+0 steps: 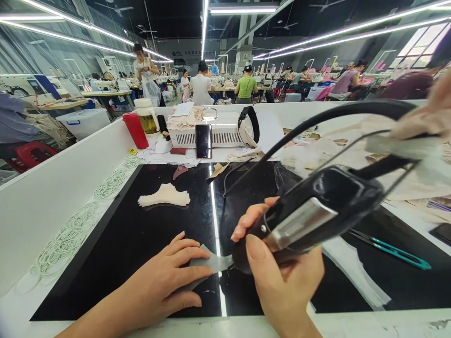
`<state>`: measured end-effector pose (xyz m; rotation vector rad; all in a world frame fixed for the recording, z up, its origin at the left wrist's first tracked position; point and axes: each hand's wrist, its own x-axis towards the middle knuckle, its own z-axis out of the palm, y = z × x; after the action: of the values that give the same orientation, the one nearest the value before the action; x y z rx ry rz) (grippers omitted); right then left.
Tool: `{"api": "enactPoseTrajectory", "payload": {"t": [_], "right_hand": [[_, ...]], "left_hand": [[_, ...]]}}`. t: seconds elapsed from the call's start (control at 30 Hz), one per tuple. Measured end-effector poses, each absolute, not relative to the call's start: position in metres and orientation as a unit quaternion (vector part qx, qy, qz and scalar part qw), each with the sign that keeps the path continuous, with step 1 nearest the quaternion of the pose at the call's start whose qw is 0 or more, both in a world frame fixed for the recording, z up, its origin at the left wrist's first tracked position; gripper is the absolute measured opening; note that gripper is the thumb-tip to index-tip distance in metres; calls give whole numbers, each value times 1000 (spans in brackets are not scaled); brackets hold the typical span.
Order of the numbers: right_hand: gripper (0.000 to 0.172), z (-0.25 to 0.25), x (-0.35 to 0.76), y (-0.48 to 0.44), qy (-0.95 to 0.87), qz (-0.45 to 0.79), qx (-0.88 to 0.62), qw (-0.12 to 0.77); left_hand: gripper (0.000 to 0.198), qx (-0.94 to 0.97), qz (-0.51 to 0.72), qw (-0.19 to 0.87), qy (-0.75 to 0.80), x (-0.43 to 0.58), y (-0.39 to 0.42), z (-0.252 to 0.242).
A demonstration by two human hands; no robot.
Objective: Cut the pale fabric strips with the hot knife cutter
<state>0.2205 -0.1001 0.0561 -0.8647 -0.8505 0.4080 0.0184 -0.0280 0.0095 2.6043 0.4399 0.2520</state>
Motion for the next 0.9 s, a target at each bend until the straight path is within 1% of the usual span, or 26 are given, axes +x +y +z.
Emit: {"api": "enactPoseTrajectory", "payload": {"t": [0.17,0.43,0.53,0.63,0.73,0.83,0.9], "right_hand": [[35,56,228,-99,-378,172,-409,813],[29,50,229,-99,-397,164,-421,799],[29,49,229,-98,-396,174,-419,798],[32,51,229,-97,-391,176,-416,802],[37,55,230,-95,-399,167,-416,800],[33,58,236,-96,-432,154,-433,776],[27,58,244,-99,-453,118,-476,744]], "left_hand": [[39,955,84,237,159,18,-28,10],[39,956,76,236,156,18,-28,14],[36,952,91,244,161,17,-27,11],[30,934,160,258,191,13,-25,3],[31,905,215,264,256,13,-22,-3],[31,889,199,262,317,19,-20,-1],[29,885,185,268,332,25,-20,3]]}}
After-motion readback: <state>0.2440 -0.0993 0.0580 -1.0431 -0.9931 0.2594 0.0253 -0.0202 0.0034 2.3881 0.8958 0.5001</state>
